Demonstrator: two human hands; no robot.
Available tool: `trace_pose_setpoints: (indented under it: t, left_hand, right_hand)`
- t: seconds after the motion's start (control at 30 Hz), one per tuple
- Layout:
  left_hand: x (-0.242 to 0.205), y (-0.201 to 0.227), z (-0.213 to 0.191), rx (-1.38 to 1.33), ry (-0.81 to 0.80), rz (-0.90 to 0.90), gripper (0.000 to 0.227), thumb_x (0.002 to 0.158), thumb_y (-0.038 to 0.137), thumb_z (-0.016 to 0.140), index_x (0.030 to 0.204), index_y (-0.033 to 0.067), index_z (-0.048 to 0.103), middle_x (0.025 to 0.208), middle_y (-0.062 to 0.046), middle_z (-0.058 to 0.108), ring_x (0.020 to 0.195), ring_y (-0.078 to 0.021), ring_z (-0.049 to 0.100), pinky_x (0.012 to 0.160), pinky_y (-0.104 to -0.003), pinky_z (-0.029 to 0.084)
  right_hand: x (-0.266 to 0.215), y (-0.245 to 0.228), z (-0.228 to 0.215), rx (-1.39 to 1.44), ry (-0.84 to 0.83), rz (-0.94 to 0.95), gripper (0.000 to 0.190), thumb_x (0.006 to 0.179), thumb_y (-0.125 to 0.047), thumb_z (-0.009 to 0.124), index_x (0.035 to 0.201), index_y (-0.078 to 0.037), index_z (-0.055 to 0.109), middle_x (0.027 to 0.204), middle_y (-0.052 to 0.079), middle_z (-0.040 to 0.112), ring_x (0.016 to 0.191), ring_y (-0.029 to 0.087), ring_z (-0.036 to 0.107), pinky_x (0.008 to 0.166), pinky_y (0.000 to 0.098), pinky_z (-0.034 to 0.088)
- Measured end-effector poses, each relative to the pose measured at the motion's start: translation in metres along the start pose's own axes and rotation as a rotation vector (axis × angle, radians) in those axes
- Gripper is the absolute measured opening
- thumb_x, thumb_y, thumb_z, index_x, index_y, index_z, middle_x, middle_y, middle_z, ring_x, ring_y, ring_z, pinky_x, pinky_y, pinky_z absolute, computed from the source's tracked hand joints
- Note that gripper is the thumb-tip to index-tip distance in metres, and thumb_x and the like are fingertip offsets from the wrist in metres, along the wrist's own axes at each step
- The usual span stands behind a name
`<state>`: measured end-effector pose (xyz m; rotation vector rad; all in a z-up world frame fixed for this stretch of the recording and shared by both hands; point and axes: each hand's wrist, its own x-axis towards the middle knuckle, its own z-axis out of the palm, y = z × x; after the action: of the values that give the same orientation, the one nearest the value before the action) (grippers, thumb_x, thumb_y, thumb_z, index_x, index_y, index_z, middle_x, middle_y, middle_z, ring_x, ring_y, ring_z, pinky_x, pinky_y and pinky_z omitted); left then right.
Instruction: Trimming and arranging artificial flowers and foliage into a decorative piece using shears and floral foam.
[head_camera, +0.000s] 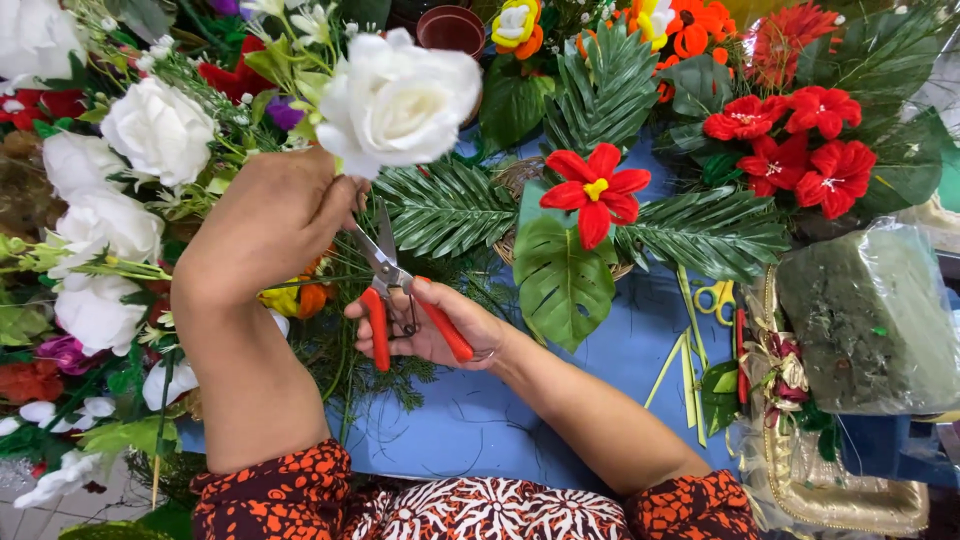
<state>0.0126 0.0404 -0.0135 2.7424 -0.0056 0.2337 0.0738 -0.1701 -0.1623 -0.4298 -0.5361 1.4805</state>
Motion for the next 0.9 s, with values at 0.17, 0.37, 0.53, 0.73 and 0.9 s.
trace_pose_setpoints:
  t: [0.17,0.37,0.53,0.73,0.9]
  left_hand:
    - [0.004,0.008,-0.008,0.026,0.056,-0.122,0.036,0.116,0.024,0.042,0.091,0.0043,0.061,0.071,-0.011,0.067,0.063,-0.0317,0.064,0.061,-0.048,0.045]
    - [-0.006,0.007,-0.020,-0.089,0.146,-0.190,0.035,0.118,0.015,0.042,0.102,0.0000,0.068,0.077,-0.010,0.075,0.061,-0.0192,0.072,0.049,-0.030,0.054]
    - [-0.014,0.012,-0.027,-0.370,0.303,-0.203,0.026,0.118,0.002,0.044,0.103,-0.0067,0.063,0.086,-0.017,0.071,0.073,-0.0225,0.074,0.062,-0.030,0.059]
    - [0.000,0.015,-0.013,-0.155,0.209,-0.271,0.034,0.114,0.005,0.035,0.109,-0.0007,0.068,0.081,-0.011,0.071,0.069,-0.0197,0.072,0.055,-0.027,0.061]
    - [0.004,0.021,0.013,0.233,0.260,-0.108,0.049,0.119,0.016,0.043,0.073,0.0049,0.055,0.057,-0.007,0.047,0.047,-0.0242,0.046,0.047,-0.043,0.039]
  right_hand:
    - [0.000,-0.006,0.007,0.056,-0.061,0.021,0.066,0.107,-0.040,0.054,0.153,0.005,0.043,0.136,0.020,0.064,0.132,0.032,0.059,0.121,0.0467,0.041]
    - [0.000,-0.001,0.006,0.023,-0.073,0.010,0.070,0.109,-0.045,0.055,0.156,0.003,0.040,0.138,0.017,0.063,0.137,0.031,0.056,0.123,0.0455,0.040]
    - [-0.001,0.000,0.007,0.002,-0.096,0.027,0.073,0.108,-0.045,0.060,0.160,0.001,0.037,0.140,0.015,0.062,0.140,0.030,0.054,0.124,0.0423,0.038]
    - [0.001,0.002,0.006,0.043,-0.065,0.011,0.074,0.108,-0.056,0.049,0.152,0.003,0.046,0.136,0.019,0.063,0.134,0.035,0.058,0.120,0.0492,0.042]
    - [0.002,0.001,0.005,0.063,-0.009,0.030,0.076,0.104,-0.055,0.052,0.152,0.005,0.046,0.135,0.021,0.062,0.128,0.032,0.061,0.118,0.0494,0.043]
